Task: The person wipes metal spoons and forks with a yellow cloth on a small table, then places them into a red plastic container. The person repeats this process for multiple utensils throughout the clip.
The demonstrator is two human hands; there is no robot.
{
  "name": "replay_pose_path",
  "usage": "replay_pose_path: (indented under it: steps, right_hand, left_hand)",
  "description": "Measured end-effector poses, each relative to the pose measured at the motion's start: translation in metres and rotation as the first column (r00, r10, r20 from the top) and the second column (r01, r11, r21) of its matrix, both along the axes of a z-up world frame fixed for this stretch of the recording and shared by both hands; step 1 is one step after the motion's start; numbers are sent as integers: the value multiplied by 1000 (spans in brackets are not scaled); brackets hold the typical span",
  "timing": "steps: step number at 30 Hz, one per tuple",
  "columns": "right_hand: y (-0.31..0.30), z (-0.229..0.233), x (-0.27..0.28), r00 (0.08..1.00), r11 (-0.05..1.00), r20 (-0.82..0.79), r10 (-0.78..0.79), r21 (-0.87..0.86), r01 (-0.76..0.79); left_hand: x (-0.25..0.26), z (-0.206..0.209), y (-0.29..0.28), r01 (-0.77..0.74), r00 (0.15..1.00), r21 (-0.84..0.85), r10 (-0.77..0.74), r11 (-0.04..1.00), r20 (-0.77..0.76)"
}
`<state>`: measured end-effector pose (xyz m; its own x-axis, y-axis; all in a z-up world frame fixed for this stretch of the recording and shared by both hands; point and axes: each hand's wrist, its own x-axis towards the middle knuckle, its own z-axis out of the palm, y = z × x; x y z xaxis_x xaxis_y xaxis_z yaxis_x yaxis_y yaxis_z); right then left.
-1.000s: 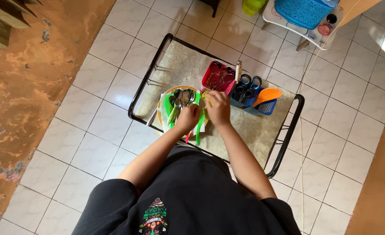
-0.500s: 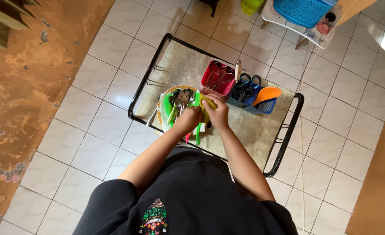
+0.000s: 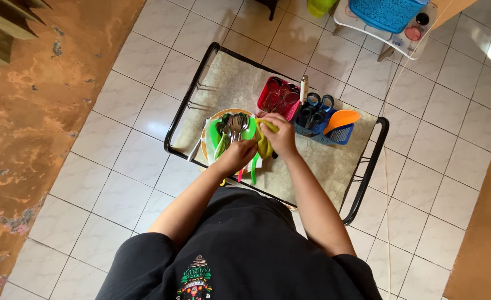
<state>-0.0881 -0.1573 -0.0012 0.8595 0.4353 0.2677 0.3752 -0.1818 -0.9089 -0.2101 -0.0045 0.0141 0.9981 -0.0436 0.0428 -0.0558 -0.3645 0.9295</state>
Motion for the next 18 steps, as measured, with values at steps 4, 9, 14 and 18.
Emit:
replay_pose_path:
  steps: [4, 9, 14, 18]
  right_hand:
    - [0, 16, 4, 999, 999, -45, -8, 34, 10]
    - [1, -2, -13, 994, 997, 110, 20, 68, -27]
    - [5, -5, -34, 982, 999, 184, 27, 24, -32]
    - [4, -2, -33, 975, 1000, 221, 16, -20, -12]
  left_hand:
    - [0, -6, 0, -1, 998, -6, 1, 1000, 64]
    - [2, -10, 2, -39, 998, -10, 40, 999, 44]
    - [0, -11, 6, -64, 998, -75, 62, 995, -32]
    - [3, -1, -1, -31, 999, -37, 31, 999, 6]
